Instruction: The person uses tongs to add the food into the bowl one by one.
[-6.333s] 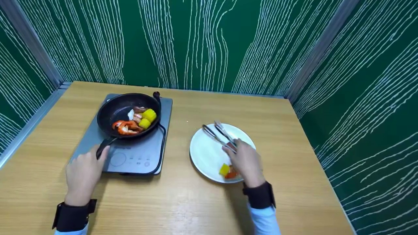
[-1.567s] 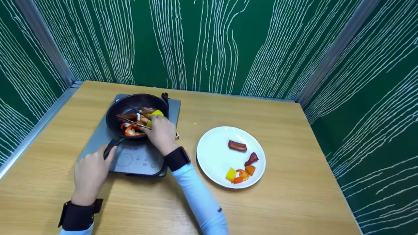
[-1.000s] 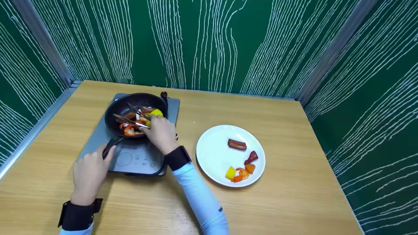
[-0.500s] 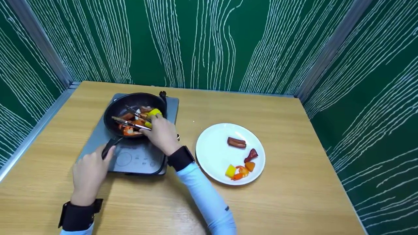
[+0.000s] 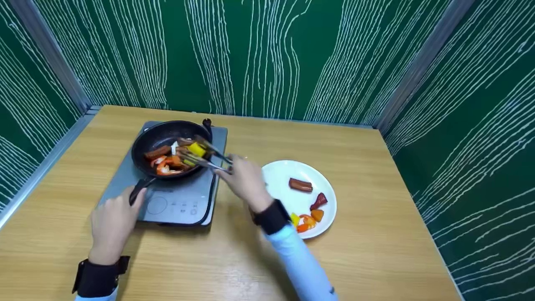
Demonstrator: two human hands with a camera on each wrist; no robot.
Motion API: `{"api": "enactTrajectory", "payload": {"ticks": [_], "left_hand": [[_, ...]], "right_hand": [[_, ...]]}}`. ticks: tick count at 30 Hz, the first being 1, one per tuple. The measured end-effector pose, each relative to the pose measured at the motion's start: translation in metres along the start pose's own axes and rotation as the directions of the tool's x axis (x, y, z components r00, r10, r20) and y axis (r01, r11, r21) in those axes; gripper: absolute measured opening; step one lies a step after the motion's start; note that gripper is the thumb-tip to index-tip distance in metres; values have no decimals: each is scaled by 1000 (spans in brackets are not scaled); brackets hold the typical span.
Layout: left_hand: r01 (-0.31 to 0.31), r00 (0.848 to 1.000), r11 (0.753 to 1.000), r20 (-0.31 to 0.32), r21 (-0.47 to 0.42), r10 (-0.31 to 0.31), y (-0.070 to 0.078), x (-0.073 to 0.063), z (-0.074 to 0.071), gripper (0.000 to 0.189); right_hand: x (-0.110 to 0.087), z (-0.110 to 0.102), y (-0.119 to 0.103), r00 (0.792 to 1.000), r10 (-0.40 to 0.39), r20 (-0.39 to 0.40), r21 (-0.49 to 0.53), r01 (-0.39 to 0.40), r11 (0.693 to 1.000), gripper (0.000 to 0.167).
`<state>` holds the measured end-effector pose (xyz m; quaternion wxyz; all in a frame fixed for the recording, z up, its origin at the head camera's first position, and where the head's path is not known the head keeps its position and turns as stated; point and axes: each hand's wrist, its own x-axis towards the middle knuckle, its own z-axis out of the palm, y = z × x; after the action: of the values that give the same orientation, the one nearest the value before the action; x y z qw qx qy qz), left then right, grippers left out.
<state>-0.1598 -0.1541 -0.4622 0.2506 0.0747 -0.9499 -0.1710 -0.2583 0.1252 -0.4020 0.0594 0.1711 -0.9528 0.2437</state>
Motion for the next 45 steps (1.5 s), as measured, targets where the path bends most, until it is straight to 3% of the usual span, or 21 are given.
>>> {"api": "enactTrajectory", "payload": {"ticks": [7, 13, 16, 20, 23, 36, 38, 45], "left_hand": [[7, 1000, 1000, 7, -2, -7, -1, -4, 0, 37], [8, 1000, 1000, -13, 13, -8, -2, -6, 1, 38], [5, 1000, 1000, -19, 20, -5, -2, -5, 1, 39], [1, 1000, 1000, -23, 20, -1, -2, -5, 1, 38], [-2, 1000, 1000, -27, 17, 2, -2, -4, 0, 37], [15, 1000, 1000, 11, -2, -15, 0, -1, -1, 38], [12, 1000, 1000, 13, -2, -12, 0, -1, 0, 38], [6, 1000, 1000, 2, 6, -6, 0, 0, 1, 38]], "right_hand": [[-34, -30, 59, 997, 67, -48, -47, -69, 996, 46], [-68, -42, 123, 988, 151, -27, -99, -153, 983, 44], [-81, -49, 149, 971, 240, 6, -133, -237, 962, 53], [-91, -57, 174, 926, 374, 55, -159, -362, 919, 64], [-95, -63, 185, 902, 424, 82, -162, -408, 898, 68], [-101, -91, 204, 876, 451, 171, -216, -414, 884, 80], [-103, -93, 207, 879, 444, 174, -227, -403, 887, 77], [-112, -85, 209, 925, 363, 111, -229, -332, 915, 55]]}}
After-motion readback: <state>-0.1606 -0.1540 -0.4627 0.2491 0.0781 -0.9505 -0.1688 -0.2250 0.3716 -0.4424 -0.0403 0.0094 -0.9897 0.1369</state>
